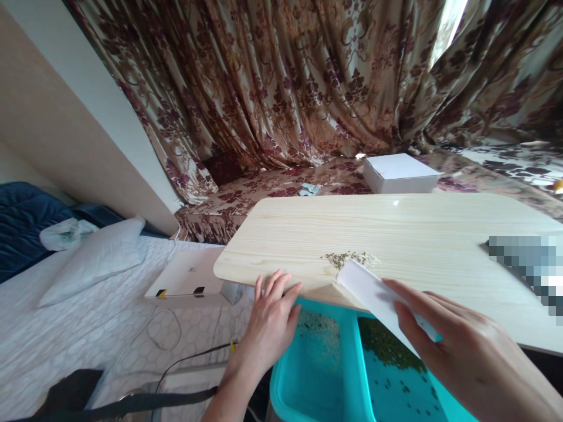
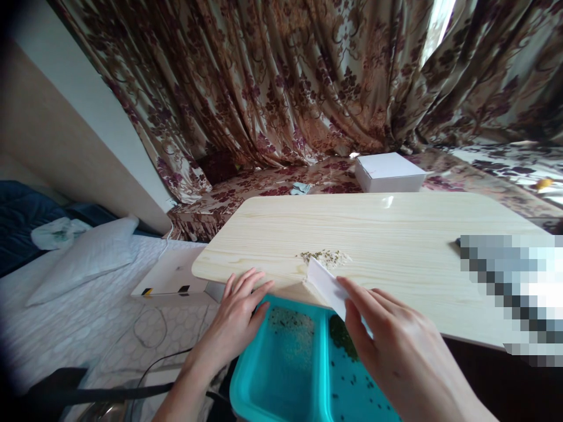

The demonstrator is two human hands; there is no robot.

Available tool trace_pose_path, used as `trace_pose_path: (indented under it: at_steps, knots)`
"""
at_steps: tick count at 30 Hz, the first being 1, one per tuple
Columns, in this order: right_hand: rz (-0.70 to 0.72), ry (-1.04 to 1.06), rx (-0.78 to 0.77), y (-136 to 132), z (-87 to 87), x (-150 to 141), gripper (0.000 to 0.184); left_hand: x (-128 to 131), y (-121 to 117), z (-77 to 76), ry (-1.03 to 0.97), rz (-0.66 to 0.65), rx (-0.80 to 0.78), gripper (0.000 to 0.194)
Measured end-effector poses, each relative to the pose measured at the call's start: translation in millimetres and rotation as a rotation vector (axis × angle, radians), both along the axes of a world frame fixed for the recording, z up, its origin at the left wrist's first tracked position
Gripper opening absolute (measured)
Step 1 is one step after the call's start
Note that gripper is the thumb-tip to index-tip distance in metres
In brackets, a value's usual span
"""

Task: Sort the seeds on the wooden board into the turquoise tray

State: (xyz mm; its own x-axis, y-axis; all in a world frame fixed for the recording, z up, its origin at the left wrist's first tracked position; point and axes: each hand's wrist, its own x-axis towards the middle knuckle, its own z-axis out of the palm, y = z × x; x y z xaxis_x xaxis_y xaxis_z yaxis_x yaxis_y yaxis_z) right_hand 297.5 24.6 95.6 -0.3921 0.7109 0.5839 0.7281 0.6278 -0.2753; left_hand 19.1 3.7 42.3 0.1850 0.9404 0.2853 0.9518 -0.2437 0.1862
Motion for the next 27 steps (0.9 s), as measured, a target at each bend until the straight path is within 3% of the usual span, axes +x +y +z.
trace_pose_path:
  at_steps: [4,11,17,27]
  knots:
    - [-0.025,-0.021,0.069,5,0.7,7,0.031,0,-1,0.9,-0.006,0.003,-0.006,0.038]
    - [0.013,-0.032,0.046,-1,8.8,-9,0.032,0,0,2.6,0.000,0.008,-0.023,0.038]
    - [-0.011,-0.077,0.142,-1,9.6,-6,0.035,0,-1,3.3,0.007,0.006,-0.036,0.038]
    - [-0.007,-0.078,0.125,0,10.4,-10,0.036,0,-1,0.8,-0.011,0.009,-0.015,0.038]
